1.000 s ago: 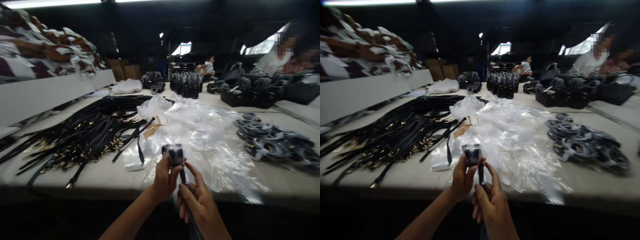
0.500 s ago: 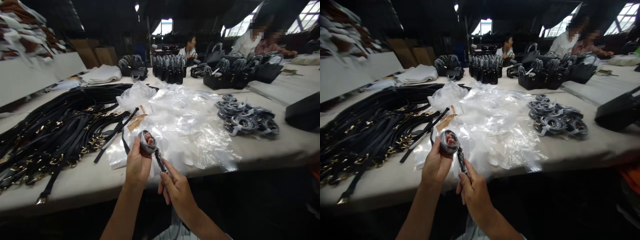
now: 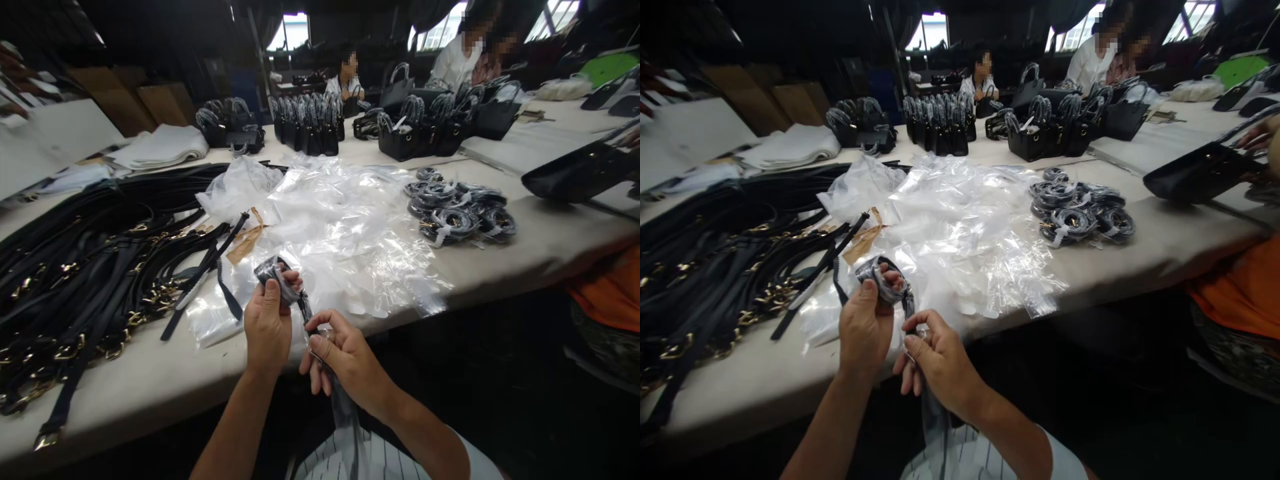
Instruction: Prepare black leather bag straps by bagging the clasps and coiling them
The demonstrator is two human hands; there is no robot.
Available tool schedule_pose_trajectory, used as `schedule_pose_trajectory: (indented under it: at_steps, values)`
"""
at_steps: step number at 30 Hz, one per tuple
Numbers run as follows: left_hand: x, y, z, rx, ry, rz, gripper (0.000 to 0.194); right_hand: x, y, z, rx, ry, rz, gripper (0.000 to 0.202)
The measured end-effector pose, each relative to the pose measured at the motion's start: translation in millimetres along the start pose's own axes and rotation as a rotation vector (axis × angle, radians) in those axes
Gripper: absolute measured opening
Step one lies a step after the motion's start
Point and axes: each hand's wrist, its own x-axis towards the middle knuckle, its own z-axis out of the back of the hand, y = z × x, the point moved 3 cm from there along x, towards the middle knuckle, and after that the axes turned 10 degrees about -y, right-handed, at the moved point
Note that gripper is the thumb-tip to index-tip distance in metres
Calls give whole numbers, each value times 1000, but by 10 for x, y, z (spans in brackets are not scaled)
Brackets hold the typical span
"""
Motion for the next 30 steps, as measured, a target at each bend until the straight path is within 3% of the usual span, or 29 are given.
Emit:
schedule_pose_trajectory:
  at_steps: [3,6,13,17,20,25,27,30]
  values:
    - [62,-78,-46,-104,-81,97,21,-32,-97,-31,-49,-24,21,27]
    - [61,-80,-91,-93,-111,98,20,-72,-150,-46,-77,-71,53,26]
    - [-75,145,-70,282,5,-118,31,-111,-80,-11,-104,-6,36,28]
    - [-98,206,14,428,101,-150,29,-123,72,63,79,46,-25,31]
    - [-78,223,62,419,107,-83,28,-117,160,113,154,79,-35,28]
    - [-21,185,55,59,19,190,24,-26,5,198,12,-20,-36,30]
    - [-51,127,30,-5,45,320,24,18,-75,283,-105,-95,-7,29]
    - [-184,-2,3,-3,175,480,27,48,-80,452,-279,-167,75,25]
